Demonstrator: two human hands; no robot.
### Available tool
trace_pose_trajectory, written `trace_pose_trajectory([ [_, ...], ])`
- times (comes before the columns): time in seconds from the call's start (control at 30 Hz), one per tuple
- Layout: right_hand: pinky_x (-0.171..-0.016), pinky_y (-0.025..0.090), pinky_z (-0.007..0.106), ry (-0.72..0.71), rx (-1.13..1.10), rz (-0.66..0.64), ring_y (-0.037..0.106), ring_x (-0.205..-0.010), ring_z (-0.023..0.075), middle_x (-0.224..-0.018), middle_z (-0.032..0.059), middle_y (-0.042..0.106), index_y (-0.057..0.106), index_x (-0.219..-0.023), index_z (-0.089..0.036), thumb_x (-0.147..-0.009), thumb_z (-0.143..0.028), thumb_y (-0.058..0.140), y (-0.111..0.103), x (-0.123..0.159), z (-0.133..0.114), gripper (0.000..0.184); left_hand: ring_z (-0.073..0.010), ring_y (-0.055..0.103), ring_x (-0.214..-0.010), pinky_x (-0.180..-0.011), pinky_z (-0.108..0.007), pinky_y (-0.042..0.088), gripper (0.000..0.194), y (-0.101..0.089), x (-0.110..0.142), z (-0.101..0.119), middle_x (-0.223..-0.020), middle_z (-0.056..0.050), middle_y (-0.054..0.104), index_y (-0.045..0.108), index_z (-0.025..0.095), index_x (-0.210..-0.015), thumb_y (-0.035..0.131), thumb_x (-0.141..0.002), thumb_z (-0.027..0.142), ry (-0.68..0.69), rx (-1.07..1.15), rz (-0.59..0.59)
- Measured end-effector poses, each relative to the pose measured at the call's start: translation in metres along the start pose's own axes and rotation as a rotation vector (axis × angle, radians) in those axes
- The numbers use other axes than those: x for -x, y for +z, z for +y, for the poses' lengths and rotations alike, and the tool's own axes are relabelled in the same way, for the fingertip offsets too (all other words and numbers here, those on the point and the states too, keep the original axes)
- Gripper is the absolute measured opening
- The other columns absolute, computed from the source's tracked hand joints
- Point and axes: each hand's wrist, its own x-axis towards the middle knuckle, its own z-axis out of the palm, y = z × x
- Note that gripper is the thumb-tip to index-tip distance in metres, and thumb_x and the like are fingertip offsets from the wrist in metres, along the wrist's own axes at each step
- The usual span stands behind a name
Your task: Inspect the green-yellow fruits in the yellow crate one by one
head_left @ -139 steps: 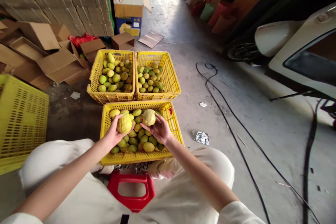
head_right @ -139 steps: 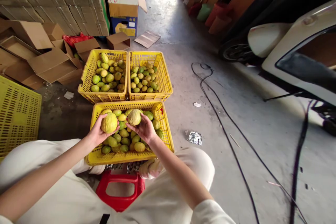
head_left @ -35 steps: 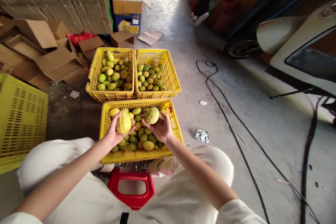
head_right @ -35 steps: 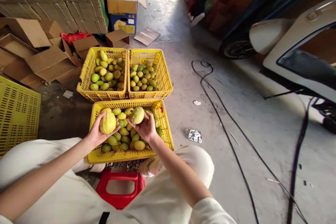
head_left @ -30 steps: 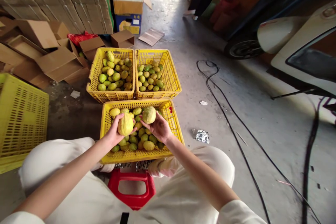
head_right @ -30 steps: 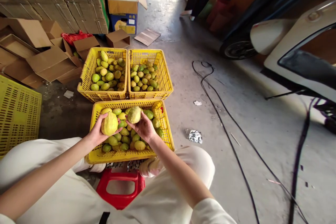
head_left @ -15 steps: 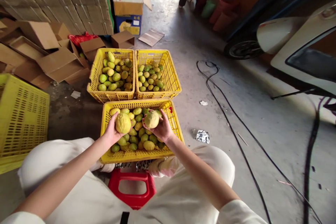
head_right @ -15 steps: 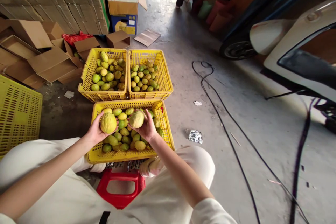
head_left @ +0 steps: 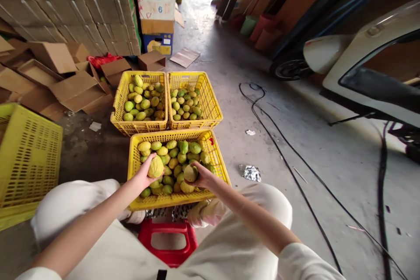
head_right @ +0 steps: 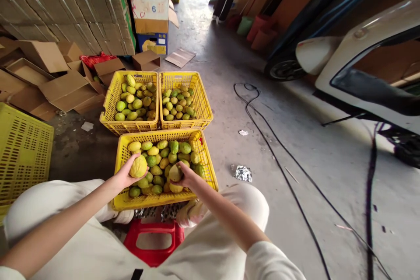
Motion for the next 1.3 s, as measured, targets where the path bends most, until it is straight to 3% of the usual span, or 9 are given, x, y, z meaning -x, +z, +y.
trace_pose_trajectory([
  [0.1, -0.078, 0.068, 0.050, -0.005, -0.074, -0.006, 0.076, -0.100, 0.0283, -0.096, 0.0077, 0.074, 0.057, -0.094, -0.025, -0.088, -0.041, 0.066, 0.009, 0.004, -0.038, 0.020, -0.0207, 0.075, -0.068, -0.061, -0.030, 0.064, 0.016, -0.001, 0.002, -0.002, -0.082, -0.006, 0.072, 0.063, 0.017, -0.097, 0.073, -0.093, 0.029, 0.012, -0.024, -0.018],
  [0.2, -0.091, 0.066, 0.043, -0.260, -0.325, -0.103, 0.072, -0.119, 0.0263, -0.117, 0.0153, 0.077, 0.064, -0.111, -0.020, -0.097, -0.047, 0.055, 0.020, 0.018, -0.083, 0.032, -0.0205, 0.076, -0.075, -0.067, -0.031, 0.065, 0.016, 0.000, 0.004, -0.003, -0.083, -0.005, 0.071, 0.063, 0.019, -0.097, 0.074, -0.092, 0.030, 0.032, -0.054, -0.022],
  [0.3, -0.091, 0.065, 0.034, -0.354, -0.293, -0.110, 0.076, -0.113, 0.0215, -0.122, 0.0142, 0.078, 0.069, -0.118, -0.017, -0.103, -0.040, 0.044, 0.026, 0.032, -0.103, 0.037, -0.0194, 0.073, -0.077, -0.068, -0.031, 0.065, 0.016, -0.002, 0.003, -0.004, -0.087, -0.004, 0.070, 0.063, 0.021, -0.096, 0.076, -0.089, 0.028, 0.056, -0.067, 0.006],
  [0.5, -0.072, 0.065, 0.027, -0.072, -0.072, 0.093, 0.080, -0.078, 0.0171, -0.088, 0.0088, 0.083, 0.073, -0.106, -0.016, -0.097, -0.015, 0.049, 0.015, 0.026, -0.078, 0.026, -0.0187, 0.070, -0.082, -0.073, -0.035, 0.066, 0.015, -0.002, -0.004, -0.004, -0.097, -0.004, 0.068, 0.060, 0.022, -0.098, 0.073, -0.091, 0.024, 0.002, 0.002, 0.068],
  [0.63, -0.072, 0.064, 0.026, -0.064, -0.055, 0.077, 0.079, -0.076, 0.0166, -0.083, 0.0059, 0.082, 0.073, -0.104, -0.019, -0.093, -0.013, 0.057, 0.009, 0.017, -0.068, 0.021, -0.0258, 0.073, -0.102, -0.080, -0.040, 0.066, 0.018, 0.005, 0.004, 0.017, -0.111, -0.012, 0.071, 0.062, 0.022, -0.115, 0.064, -0.097, 0.027, 0.004, 0.113, -0.017],
  [0.7, -0.070, 0.063, 0.024, -0.081, -0.070, 0.064, 0.078, -0.074, 0.0158, -0.082, 0.0066, 0.082, 0.074, -0.100, -0.018, -0.093, -0.012, 0.058, 0.008, 0.015, -0.069, 0.018, -0.0261, 0.073, -0.108, -0.084, -0.039, 0.066, 0.028, 0.007, 0.013, 0.036, -0.116, -0.014, 0.073, 0.063, 0.020, -0.126, 0.052, -0.103, 0.034, 0.093, 0.191, -0.109],
  [0.8, -0.067, 0.062, 0.023, -0.088, -0.101, 0.069, 0.077, -0.069, 0.0153, -0.080, 0.0082, 0.080, 0.074, -0.094, -0.015, -0.094, -0.011, 0.057, 0.007, 0.014, -0.072, 0.018, -0.0288, 0.067, -0.127, -0.096, -0.042, 0.062, 0.053, 0.007, 0.029, 0.064, -0.132, -0.020, 0.071, 0.056, 0.016, -0.145, 0.040, -0.106, 0.048, 0.320, 0.394, -0.444],
  [0.97, -0.068, 0.064, 0.026, -0.106, -0.099, 0.073, 0.078, -0.071, 0.0168, -0.080, 0.0056, 0.080, 0.074, -0.098, -0.019, -0.093, -0.012, 0.058, 0.003, 0.014, -0.072, 0.019, -0.0251, 0.045, -0.152, -0.119, -0.049, 0.043, 0.059, 0.001, 0.052, 0.084, -0.156, -0.006, 0.059, 0.056, 0.031, -0.151, 0.034, -0.104, 0.061, 0.696, 0.371, -0.728],
  [1.3, -0.062, 0.062, 0.023, -0.102, -0.113, 0.095, 0.075, -0.064, 0.0157, -0.076, 0.0065, 0.079, 0.072, -0.092, -0.018, -0.092, -0.011, 0.059, 0.003, 0.012, -0.072, 0.015, -0.0264, 0.039, -0.156, -0.120, -0.048, 0.041, 0.061, -0.002, 0.062, 0.084, -0.160, -0.005, 0.055, 0.063, 0.030, -0.144, 0.037, -0.101, 0.065, 0.765, 0.332, -0.690],
])
